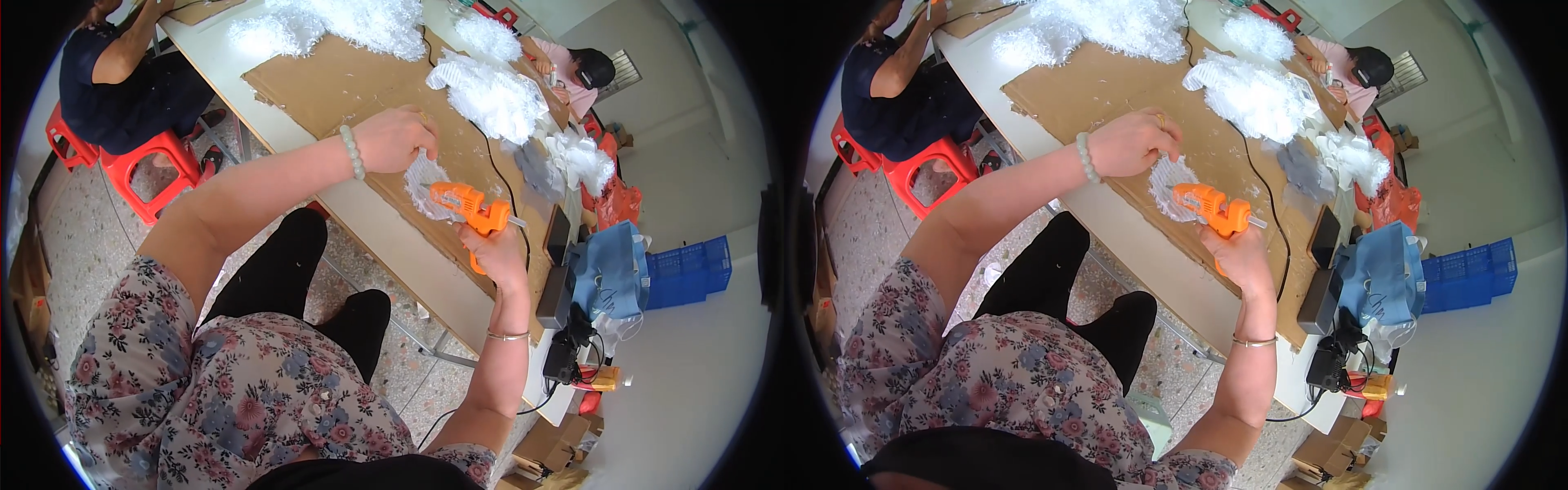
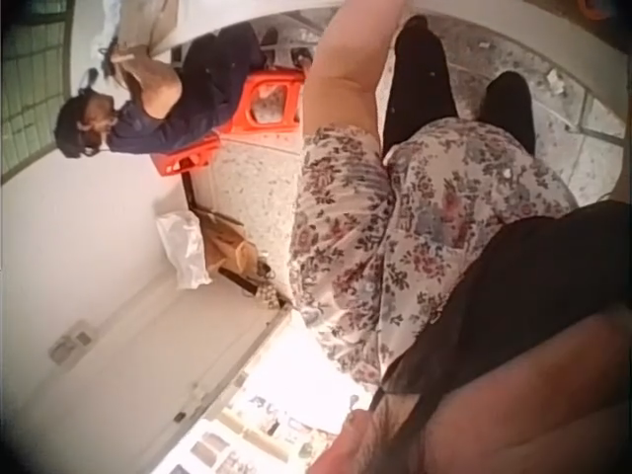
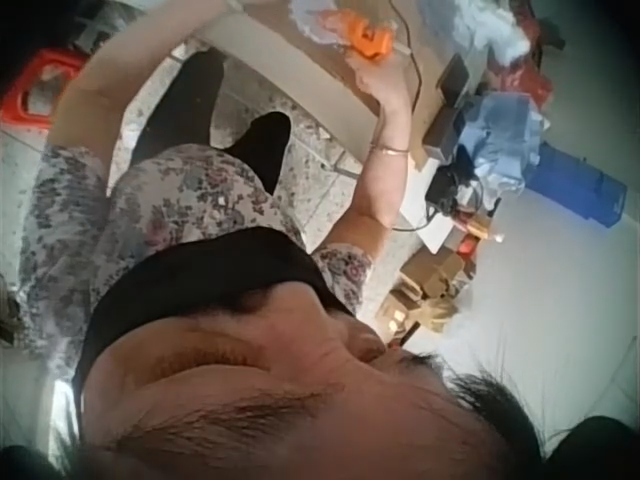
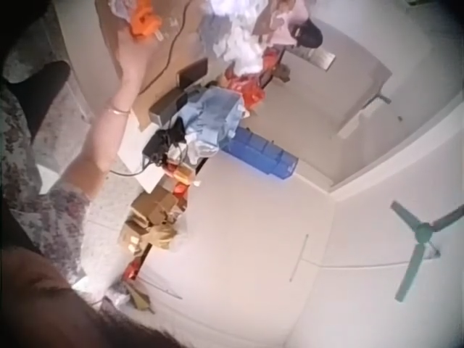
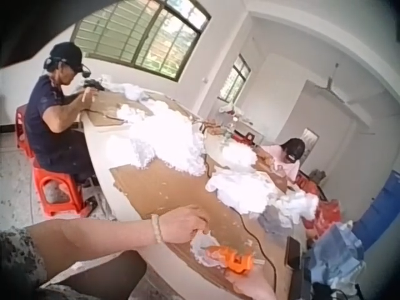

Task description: Using a hot glue gun to join pieces of white fiber stuffing for toy assembly.

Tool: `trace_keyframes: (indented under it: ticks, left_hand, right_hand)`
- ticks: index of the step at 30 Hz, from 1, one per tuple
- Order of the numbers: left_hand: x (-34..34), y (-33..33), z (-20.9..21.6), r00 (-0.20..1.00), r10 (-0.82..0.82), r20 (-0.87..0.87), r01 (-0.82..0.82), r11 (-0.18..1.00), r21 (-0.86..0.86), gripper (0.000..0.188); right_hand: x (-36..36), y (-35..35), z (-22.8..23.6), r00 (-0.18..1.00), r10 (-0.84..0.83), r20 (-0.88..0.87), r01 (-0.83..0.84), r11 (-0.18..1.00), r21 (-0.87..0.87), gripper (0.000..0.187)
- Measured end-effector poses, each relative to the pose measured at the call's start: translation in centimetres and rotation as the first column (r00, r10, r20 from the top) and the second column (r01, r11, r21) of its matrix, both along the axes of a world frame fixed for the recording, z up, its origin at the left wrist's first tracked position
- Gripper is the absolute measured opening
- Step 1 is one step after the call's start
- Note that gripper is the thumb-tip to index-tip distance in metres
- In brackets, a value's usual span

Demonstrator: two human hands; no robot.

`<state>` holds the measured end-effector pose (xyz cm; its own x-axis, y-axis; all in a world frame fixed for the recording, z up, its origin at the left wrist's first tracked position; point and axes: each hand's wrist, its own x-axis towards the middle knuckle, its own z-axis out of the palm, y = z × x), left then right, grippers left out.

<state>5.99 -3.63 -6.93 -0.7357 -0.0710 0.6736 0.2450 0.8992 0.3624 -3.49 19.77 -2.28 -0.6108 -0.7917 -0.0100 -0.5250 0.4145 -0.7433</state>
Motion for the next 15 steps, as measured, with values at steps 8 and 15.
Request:
trace_keyframes:
  ticks: [8, 15]
  left_hand:
    - [-2.7, 0.9, -1.2, 0.994, -0.083, 0.072, 0.089, 0.992, -0.092, 0.022]
    - [-2.4, 1.3, -0.9, 0.986, -0.038, 0.164, 0.068, 0.98, -0.187, 0.018]
  right_hand:
    - [0.4, 0.2, 0.1, 0.999, -0.035, 0.023, 0.034, 0.999, 0.018, 0.014]
    - [0.3, 0.8, 0.2, 1.0, -0.017, 0.008, 0.017, 0.999, 0.037, 0.017]
